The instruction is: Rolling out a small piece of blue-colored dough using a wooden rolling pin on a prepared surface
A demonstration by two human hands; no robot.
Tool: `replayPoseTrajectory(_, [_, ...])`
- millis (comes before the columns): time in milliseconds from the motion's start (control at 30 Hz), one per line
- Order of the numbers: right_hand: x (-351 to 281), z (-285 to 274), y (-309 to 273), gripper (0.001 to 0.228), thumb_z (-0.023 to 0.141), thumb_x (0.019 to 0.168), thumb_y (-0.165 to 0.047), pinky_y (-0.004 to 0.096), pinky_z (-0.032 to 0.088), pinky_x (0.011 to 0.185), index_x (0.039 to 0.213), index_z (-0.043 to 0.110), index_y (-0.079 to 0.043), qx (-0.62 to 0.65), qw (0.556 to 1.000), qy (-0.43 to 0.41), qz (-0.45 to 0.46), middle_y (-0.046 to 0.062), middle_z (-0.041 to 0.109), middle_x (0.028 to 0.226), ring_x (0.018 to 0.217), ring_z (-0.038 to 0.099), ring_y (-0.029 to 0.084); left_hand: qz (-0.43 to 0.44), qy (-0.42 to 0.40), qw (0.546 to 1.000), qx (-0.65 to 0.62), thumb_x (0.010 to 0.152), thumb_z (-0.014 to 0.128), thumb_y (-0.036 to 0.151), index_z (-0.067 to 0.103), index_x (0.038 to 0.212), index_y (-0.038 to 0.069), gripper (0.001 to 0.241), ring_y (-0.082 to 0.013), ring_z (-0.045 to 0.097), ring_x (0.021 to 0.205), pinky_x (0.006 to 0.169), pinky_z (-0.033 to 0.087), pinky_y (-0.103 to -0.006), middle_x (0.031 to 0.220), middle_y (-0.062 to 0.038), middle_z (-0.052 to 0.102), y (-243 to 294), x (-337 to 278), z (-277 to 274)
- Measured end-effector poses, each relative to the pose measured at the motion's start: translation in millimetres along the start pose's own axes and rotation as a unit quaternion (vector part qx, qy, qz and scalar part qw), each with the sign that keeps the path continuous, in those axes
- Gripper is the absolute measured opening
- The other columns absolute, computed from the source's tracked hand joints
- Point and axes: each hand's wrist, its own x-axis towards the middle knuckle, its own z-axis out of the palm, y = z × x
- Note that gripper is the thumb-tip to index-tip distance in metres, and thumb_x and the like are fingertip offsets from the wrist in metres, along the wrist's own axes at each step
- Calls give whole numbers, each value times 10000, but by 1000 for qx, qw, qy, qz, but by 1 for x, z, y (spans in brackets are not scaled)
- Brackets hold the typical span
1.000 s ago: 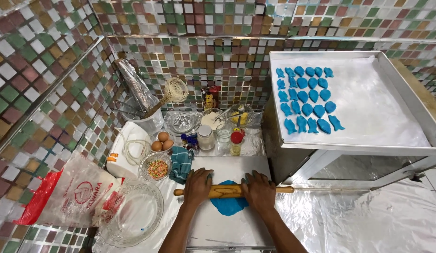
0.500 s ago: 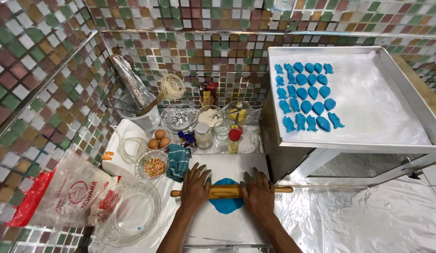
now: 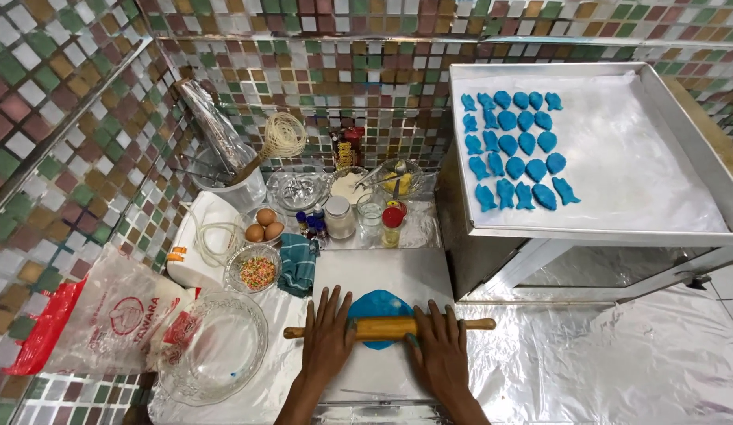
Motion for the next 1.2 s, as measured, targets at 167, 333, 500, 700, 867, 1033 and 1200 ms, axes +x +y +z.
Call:
replayPoseTrajectory(167, [-28,-6,3,875,704,814,-349,565,242,1197,1605,334,-280,-20,999,-39,-16,9,325,1664,1549,232,335,-19,-17,999,-35,1039,506,339,342,1626,198,626,-329,187,1586,1237,143,-554,1719,-82,252,19,-24,-17])
replayPoseTrajectory(333, [-52,7,8,926,698,817,-421,577,201,1202,1633,268,-331,-37,997,-57,20,-39,252,1706,1599,136,289,-33,-87,994,-59,1058,467,355,287,1644,228,626,-297,99,1593,1227,58,-542,1736,-43,187,26,-40,-28])
replayPoseTrajectory(500, [-44,6,9,843,675,837,-472,591,227,1198,1599,346,-324,-50,998,-30,3,-39,310,1681,1584,198,283,-24,-163,985,-52,1035,584,499,168,1668,212,810,-341,21,1590,1222,14,-593,1747,-23,114,15,-29,-25])
replayPoseTrajectory(700, [-12,14,20,812,699,865,-421,598,239,1191,1594,363,-302,-41,998,-24,-31,-9,378,1639,1566,228,317,-134,-289,943,-99,1009,199,636,203,1653,257,747,-284,-129,1606,1239,-115,-626,1752,-3,41,18,23,-41])
replayPoseTrajectory(867, [21,9,17,650,430,995,-607,628,159,1212,1563,414,-291,26,996,-88,16,7,391,1630,1565,189,342,-116,-265,955,-69,1027,215,603,274,1629,215,719,-348,-101,1601,1223,-30,-688,1743,-57,89,4,50,-19])
replayPoseTrajectory(1033, [43,27,29,591,469,1001,-554,614,292,1145,1515,478,-263,1,998,-58,-20,30,456,1590,1493,331,376,-111,-285,951,-55,1054,212,520,237,1637,167,682,-339,-88,1608,1242,-35,-655,1743,-97,79,0,82,-19])
replayPoseTrajectory(1200, [59,39,25,544,529,947,-625,564,534,849,1354,639,-281,-102,992,69,-21,25,634,1427,1198,630,321,-86,-313,945,-47,1051,300,377,200,1652,179,640,-300,-40,1616,1283,-25,-573,1746,-68,98,-12,106,1])
